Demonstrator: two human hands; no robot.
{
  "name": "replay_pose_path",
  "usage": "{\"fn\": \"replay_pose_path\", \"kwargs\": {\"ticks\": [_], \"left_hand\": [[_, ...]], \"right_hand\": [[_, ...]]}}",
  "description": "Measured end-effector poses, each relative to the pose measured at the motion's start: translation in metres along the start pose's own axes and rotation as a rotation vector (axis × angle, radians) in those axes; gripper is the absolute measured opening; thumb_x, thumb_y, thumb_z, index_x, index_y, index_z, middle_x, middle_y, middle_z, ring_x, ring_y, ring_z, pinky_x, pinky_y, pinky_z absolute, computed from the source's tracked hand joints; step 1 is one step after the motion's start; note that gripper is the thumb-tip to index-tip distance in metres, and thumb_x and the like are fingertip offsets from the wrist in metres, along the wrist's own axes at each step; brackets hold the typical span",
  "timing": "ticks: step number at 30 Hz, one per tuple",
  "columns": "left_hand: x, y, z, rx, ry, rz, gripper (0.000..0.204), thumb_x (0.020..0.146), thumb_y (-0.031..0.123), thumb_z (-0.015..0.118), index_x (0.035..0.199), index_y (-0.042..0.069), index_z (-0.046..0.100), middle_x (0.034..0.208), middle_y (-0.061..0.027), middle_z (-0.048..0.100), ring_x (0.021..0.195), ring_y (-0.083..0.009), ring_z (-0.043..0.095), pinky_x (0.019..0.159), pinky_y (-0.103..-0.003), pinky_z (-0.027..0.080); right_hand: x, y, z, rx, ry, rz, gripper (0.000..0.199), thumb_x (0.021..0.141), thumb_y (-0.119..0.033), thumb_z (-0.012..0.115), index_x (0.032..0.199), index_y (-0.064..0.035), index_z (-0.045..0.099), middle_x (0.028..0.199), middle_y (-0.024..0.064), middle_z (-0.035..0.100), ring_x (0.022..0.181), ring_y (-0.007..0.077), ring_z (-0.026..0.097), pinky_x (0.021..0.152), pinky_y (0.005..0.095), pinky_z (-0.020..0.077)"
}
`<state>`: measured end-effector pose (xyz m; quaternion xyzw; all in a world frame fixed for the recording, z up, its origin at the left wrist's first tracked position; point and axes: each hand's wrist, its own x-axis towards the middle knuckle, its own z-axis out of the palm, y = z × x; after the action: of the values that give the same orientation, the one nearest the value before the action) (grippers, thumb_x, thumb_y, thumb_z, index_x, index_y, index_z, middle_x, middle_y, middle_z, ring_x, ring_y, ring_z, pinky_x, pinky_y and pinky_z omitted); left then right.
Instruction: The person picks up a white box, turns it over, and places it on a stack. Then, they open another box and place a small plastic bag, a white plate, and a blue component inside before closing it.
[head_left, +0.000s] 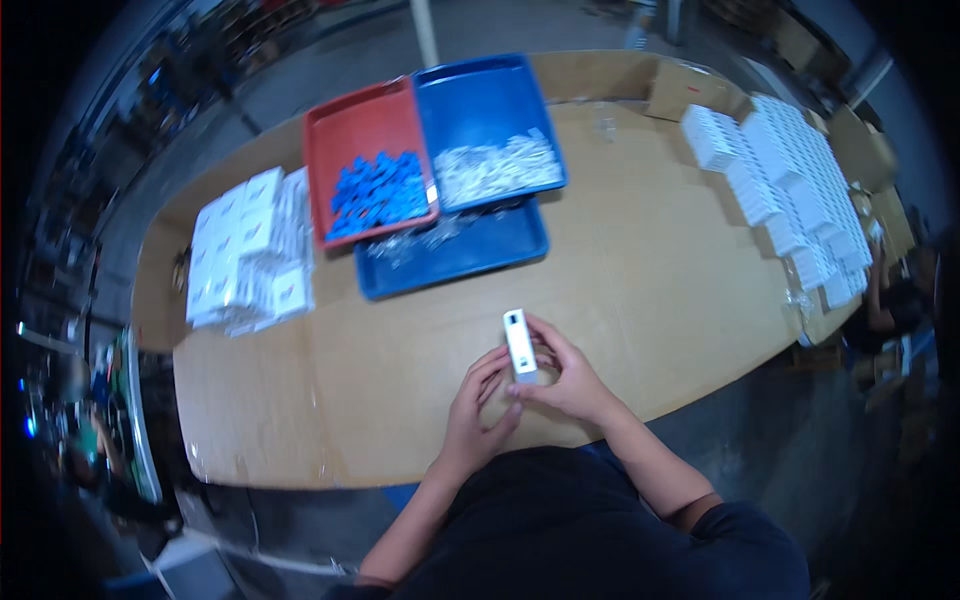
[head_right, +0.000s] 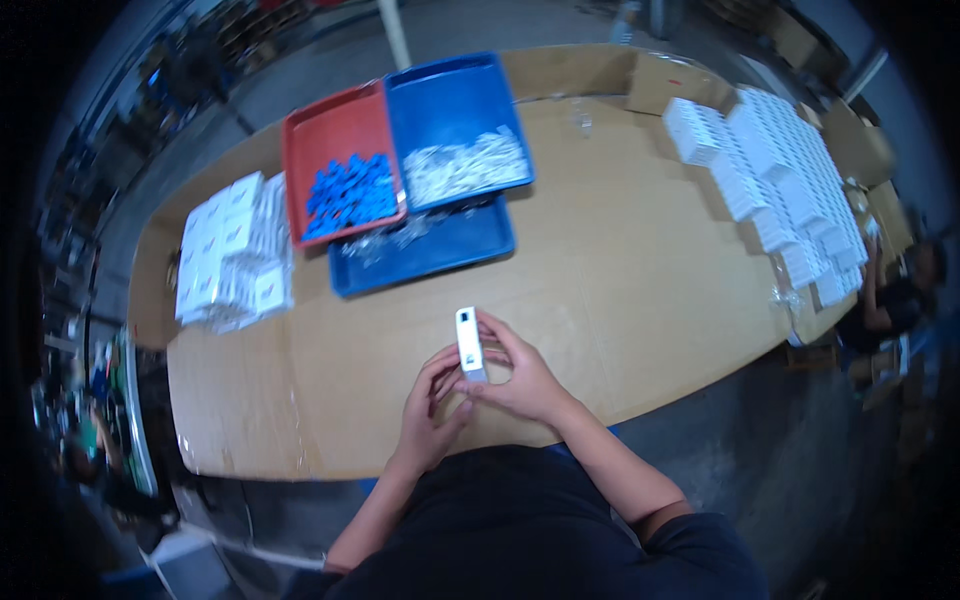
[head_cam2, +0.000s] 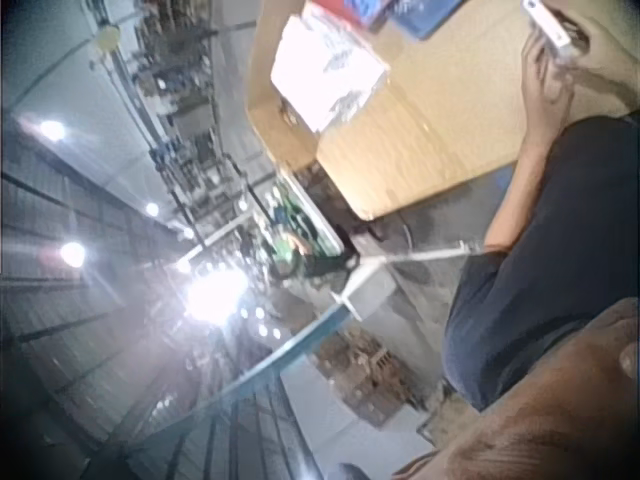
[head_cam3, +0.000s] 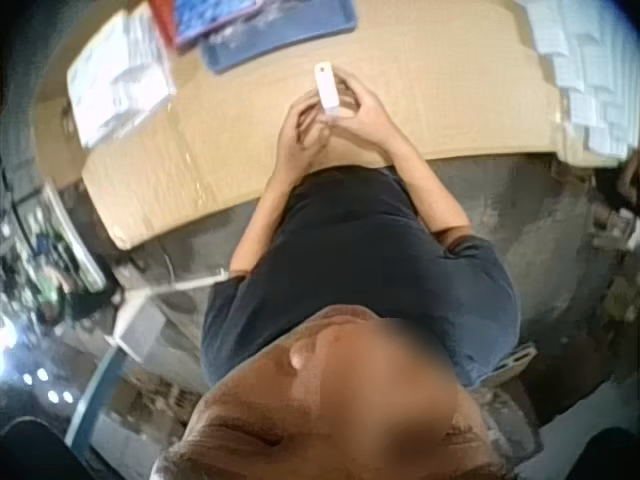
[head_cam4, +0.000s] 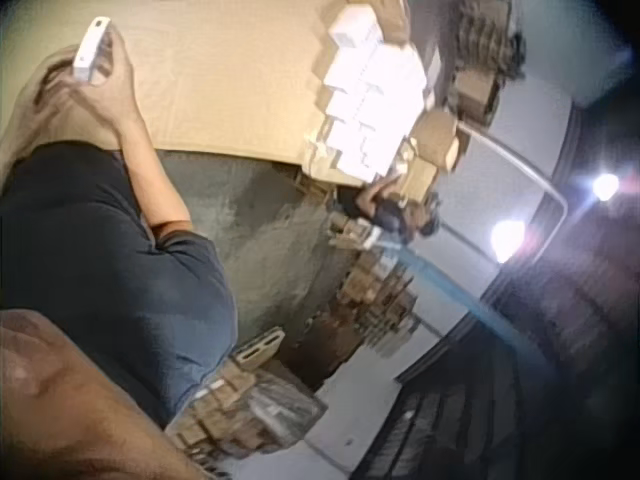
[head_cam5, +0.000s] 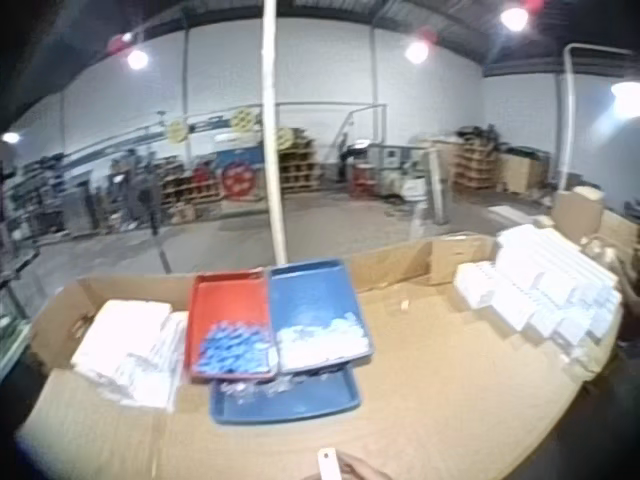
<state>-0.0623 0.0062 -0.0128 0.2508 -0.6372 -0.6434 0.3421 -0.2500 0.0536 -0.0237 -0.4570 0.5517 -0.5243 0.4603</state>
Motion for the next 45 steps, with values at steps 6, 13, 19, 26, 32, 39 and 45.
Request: {"fn": "replay_pose_path", "kwargs": {"ticks": [6, 13, 19, 26, 32, 39, 45], "left_hand": [[-0.019, -0.028, -0.011, 0.253, -0.157, -0.35, 0.032, 0.108, 0.019, 0.052, 0.097, -0.002, 0.074, 0.094, -0.0135, 0.073, 0.087, -0.0192, 0.069, 0.08, -0.029, 0.053], [-0.015, -0.04, 0.016, 0.315, -0.251, -0.307, 0.036, 0.108, 0.019, 0.054, 0.086, -0.002, 0.072, 0.081, -0.0093, 0.069, 0.075, -0.0166, 0.066, 0.071, -0.029, 0.051], [0.007, -0.069, 0.039, 0.565, -0.091, 0.162, 0.013, 0.097, 0.014, 0.067, 0.093, 0.003, 0.073, 0.104, -0.0095, 0.072, 0.101, -0.0272, 0.063, 0.096, -0.04, 0.048], [0.012, -0.094, 0.044, 0.805, -0.02, 0.175, 0.033, 0.086, 0.02, 0.076, 0.114, 0.006, 0.067, 0.125, -0.0142, 0.06, 0.122, -0.035, 0.05, 0.106, -0.047, 0.04], [0.016, -0.094, 0.044, 0.857, 0.033, 0.139, 0.036, 0.084, 0.019, 0.077, 0.115, 0.006, 0.066, 0.125, -0.0145, 0.06, 0.121, -0.035, 0.051, 0.106, -0.048, 0.04], [0.02, -0.103, 0.052, 0.871, 0.025, 0.155, 0.037, 0.082, 0.02, 0.077, 0.114, 0.006, 0.065, 0.121, -0.014, 0.062, 0.119, -0.0348, 0.053, 0.105, -0.048, 0.04], [0.023, -0.084, 0.057, 0.909, 0.048, 0.13, 0.03, 0.084, 0.016, 0.074, 0.111, 0.004, 0.066, 0.12, -0.0158, 0.061, 0.118, -0.0351, 0.052, 0.104, -0.048, 0.041]], "right_hand": [[0.001, 0.053, -0.101, 0.093, 0.142, 0.243, 0.05, 0.104, -0.03, 0.065, 0.145, -0.0068, 0.05, 0.094, -0.0007, 0.062, 0.08, 0.0093, 0.056, 0.072, 0.0286, 0.0475], [-0.022, 0.022, -0.272, 0.184, 0.885, -0.013, 0.076, 0.091, -0.014, 0.079, 0.151, -0.0041, 0.034, 0.12, 0.0108, 0.062, 0.107, 0.0202, 0.065, 0.091, 0.0335, 0.0546], [-0.012, 0.048, -0.446, -0.406, 1.312, -0.26, 0.101, 0.077, -0.022, 0.091, 0.155, -0.0002, 0.031, 0.134, 0.0187, 0.058, 0.13, 0.0277, 0.055, 0.107, 0.0408, 0.0466], [0.016, 0.022, -0.589, -0.512, 1.432, -0.029, 0.115, 0.067, -0.041, 0.095, 0.153, 0.0048, 0.035, 0.137, 0.0248, 0.059, 0.124, 0.032, 0.061, 0.106, 0.0412, 0.0481], [0.057, 0.004, -0.625, -0.642, 1.456, 0.025, 0.112, 0.067, -0.039, 0.095, 0.15, 0.0088, 0.037, 0.138, 0.0282, 0.06, 0.125, 0.0361, 0.062, 0.108, 0.0412, 0.0481], [0.061, 0.014, -0.681, -0.853, 1.539, 0.1, 0.112, 0.068, -0.042, 0.094, 0.152, 0.0072, 0.038, 0.143, 0.0311, 0.054, 0.136, 0.0419, 0.052, 0.112, 0.0448, 0.0442], [0.096, 0.027, -0.645, -0.779, 1.599, -0.007, 0.096, 0.07, -0.036, 0.094, 0.143, 0.0056, 0.047, 0.136, 0.0262, 0.059, 0.127, 0.0401, 0.058, 0.107, 0.0451, 0.0472]]}}
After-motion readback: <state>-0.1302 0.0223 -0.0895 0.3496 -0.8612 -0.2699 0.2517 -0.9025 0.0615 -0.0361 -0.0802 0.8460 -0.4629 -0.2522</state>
